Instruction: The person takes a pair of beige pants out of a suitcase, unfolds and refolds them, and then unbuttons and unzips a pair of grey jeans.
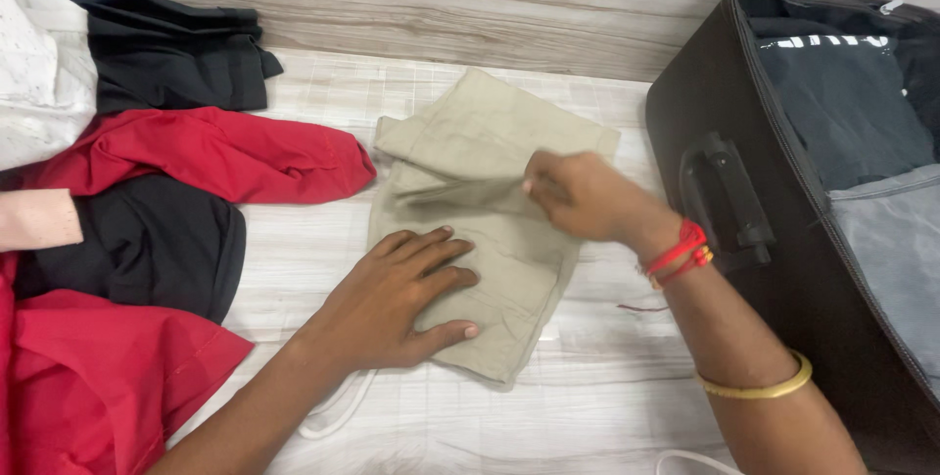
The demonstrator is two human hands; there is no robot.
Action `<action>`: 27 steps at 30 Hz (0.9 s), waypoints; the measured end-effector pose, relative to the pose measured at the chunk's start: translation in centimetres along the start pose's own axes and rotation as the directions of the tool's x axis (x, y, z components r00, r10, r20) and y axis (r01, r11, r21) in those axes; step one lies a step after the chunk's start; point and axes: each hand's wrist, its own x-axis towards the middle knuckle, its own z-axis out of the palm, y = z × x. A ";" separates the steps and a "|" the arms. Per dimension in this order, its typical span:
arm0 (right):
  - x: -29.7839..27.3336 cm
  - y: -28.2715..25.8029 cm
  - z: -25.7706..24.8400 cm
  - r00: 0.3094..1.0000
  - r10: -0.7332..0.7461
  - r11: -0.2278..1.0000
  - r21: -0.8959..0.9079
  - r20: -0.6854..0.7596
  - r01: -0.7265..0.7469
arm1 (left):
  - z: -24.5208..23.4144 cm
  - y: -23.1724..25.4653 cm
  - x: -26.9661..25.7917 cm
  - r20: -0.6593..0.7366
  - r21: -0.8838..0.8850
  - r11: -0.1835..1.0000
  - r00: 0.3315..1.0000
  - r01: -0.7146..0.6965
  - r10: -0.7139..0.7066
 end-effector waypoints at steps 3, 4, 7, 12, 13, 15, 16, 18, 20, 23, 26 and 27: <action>2.7 2.2 -2.1 0.825 0.047 0.977 -0.146 -0.563 -0.156 | -0.6 0.0 -0.1 0.025 -0.027 0.999 0.999 -0.047 0.048; 3.4 2.7 -2.7 0.666 0.043 0.970 -0.129 -0.744 -0.207 | -0.9 -0.1 -0.2 0.031 -0.031 0.996 0.996 -0.083 0.084; 3.2 2.7 -3.9 0.562 -0.266 0.894 -0.418 -0.783 -0.158 | -1.1 -0.2 -0.5 0.016 -0.039 0.989 0.989 -0.145 0.146; -0.7 -0.9 -0.7 0.714 -0.323 0.862 -0.504 -0.621 -0.048 | -0.2 -0.3 -0.6 -0.019 -0.160 0.983 0.996 -0.090 0.088; -1.6 -1.7 -0.1 0.754 -0.267 0.916 -0.400 -0.601 0.006 | 0.0 -0.2 -0.5 -0.036 -0.168 0.984 0.998 -0.052 0.047; -3.2 -3.3 1.0 0.843 -0.091 0.990 -0.139 -0.531 0.019 | 0.5 -0.1 -0.1 -0.088 -0.188 0.982 0.995 0.033 -0.050; -3.9 -4.0 1.4 0.884 0.027 1.000 0.009 -0.468 -0.026 | 0.7 0.0 0.1 -0.123 -0.201 0.976 0.987 0.080 -0.106; -4.7 -4.9 1.7 0.887 0.413 0.911 0.075 -0.207 -0.407 | 1.1 0.4 0.7 -0.148 -0.296 0.911 0.929 0.286 -0.340; -5.6 -5.4 2.1 0.826 0.563 0.826 0.042 -0.036 -0.562 | 1.6 0.7 1.5 -0.071 -0.439 0.700 0.755 0.563 -0.651; -6.8 -4.9 2.8 0.955 0.292 0.954 0.080 -0.047 -0.288 | 2.8 0.9 3.6 -0.113 -0.947 0.287 0.686 0.145 -0.719; -7.5 -4.2 3.8 0.963 -0.165 0.971 0.138 -0.213 0.197 | 4.4 1.9 5.4 -0.077 -0.997 0.060 0.660 -0.048 -0.747; -7.7 -4.2 4.5 0.970 -0.142 0.983 0.089 -0.196 0.162 | 4.8 2.1 5.5 -0.061 -0.998 0.064 0.683 -0.020 -0.727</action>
